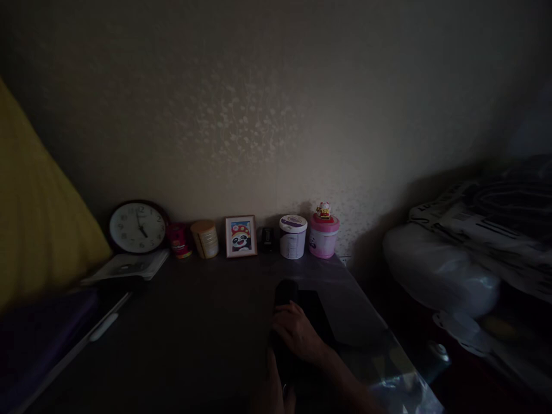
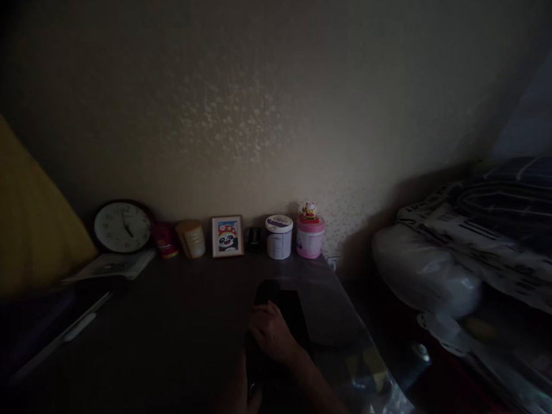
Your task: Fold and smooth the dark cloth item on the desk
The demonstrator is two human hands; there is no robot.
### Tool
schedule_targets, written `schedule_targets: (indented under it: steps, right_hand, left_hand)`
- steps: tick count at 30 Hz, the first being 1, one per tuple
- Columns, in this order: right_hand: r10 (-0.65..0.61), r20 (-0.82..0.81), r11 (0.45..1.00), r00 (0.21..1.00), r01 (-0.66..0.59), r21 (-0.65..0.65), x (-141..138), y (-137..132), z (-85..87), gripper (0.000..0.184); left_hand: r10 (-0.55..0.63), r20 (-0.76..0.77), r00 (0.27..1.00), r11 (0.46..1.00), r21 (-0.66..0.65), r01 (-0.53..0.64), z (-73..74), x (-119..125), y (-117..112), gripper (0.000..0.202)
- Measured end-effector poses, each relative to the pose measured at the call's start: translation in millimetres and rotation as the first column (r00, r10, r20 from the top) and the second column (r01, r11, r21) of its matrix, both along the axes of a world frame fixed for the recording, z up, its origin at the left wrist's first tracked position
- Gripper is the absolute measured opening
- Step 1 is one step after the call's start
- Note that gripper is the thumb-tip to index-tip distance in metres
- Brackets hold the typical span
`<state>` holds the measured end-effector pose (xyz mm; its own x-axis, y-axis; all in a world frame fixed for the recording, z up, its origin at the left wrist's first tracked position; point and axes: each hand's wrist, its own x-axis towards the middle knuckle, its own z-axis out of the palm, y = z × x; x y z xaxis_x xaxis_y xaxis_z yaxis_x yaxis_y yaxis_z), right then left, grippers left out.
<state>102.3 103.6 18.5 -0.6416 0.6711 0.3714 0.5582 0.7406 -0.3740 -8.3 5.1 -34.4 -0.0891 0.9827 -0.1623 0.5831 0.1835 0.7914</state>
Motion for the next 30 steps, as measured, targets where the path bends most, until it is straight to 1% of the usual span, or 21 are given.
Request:
schedule_targets:
  steps: [2,4,5,7,9,12,16,17,18,20,22,24,28,30]
  right_hand:
    - [-0.002,0.04,1.0,0.999,0.002,0.008,-2,22,-2.4,0.025]
    - [-0.037,0.065,0.999,0.997,0.035,0.021,-5,44,-3.8,0.025]
    - [-0.065,0.069,0.998,0.995,0.063,0.026,-7,54,-4.1,0.026]
    - [-0.172,0.057,0.985,0.983,0.171,0.014,-10,71,-4.3,0.025]
    - [-0.319,0.03,0.947,0.947,0.32,-0.016,-8,82,-4.3,0.024]
    - [-0.511,-0.001,0.859,0.86,0.51,-0.051,9,87,-6.3,0.025]
    - [-0.694,-0.023,0.718,0.72,0.688,-0.107,53,73,-13.6,0.031]
    - [-0.722,-0.024,0.688,0.691,0.715,-0.124,64,67,-15.9,0.032]
    - [-0.736,-0.025,0.672,0.676,0.726,-0.144,73,61,-18.1,0.034]
    - [-0.73,-0.042,0.675,0.682,0.71,-0.201,86,48,-22.3,0.035]
    - [-0.702,-0.067,0.698,0.709,0.664,-0.269,91,36,-25.7,0.035]
    - [-0.686,-0.086,0.707,0.723,0.633,-0.314,89,25,-28.2,0.035]
    - [-0.67,-0.12,0.722,0.732,0.607,-0.332,79,7,-31.0,0.04]
    - [-0.654,-0.171,0.741,0.737,0.577,-0.344,75,-1,-30.3,0.04]
  left_hand:
    - [-0.003,-0.043,0.999,0.999,-0.033,0.001,-0.1,0,1,0.079]
    - [-0.003,-0.093,0.996,0.999,-0.033,0.0,-0.8,0,2,0.077]
    - [0.0,-0.121,0.993,1.0,-0.026,-0.004,-1.5,0,3,0.077]
    - [0.01,-0.165,0.986,1.0,-0.008,-0.012,-3.1,1,4,0.075]
    - [0.017,-0.176,0.984,1.0,0.006,-0.016,-4.3,1,5,0.072]
    - [0.011,-0.186,0.983,1.0,0.027,-0.006,-4.0,2,4,0.069]
    - [0.029,-0.201,0.979,0.997,0.07,-0.015,1.0,3,0,0.068]
    - [0.034,-0.182,0.983,0.997,0.073,-0.021,2.7,3,-1,0.068]
    - [0.032,-0.153,0.988,0.997,0.069,-0.022,4.4,3,-1,0.069]
    - [0.01,-0.09,0.996,0.999,0.041,-0.006,7.9,3,-2,0.07]
    - [-0.025,-0.078,0.997,1.0,0.012,0.026,11.1,3,-2,0.071]
    - [-0.049,-0.101,0.994,0.999,-0.001,0.05,13.7,2,-2,0.071]
    - [-0.056,-0.127,0.99,0.998,0.003,0.057,17.2,1,-2,0.069]
    - [-0.064,-0.153,0.986,0.998,0.018,0.068,18.0,1,-3,0.068]
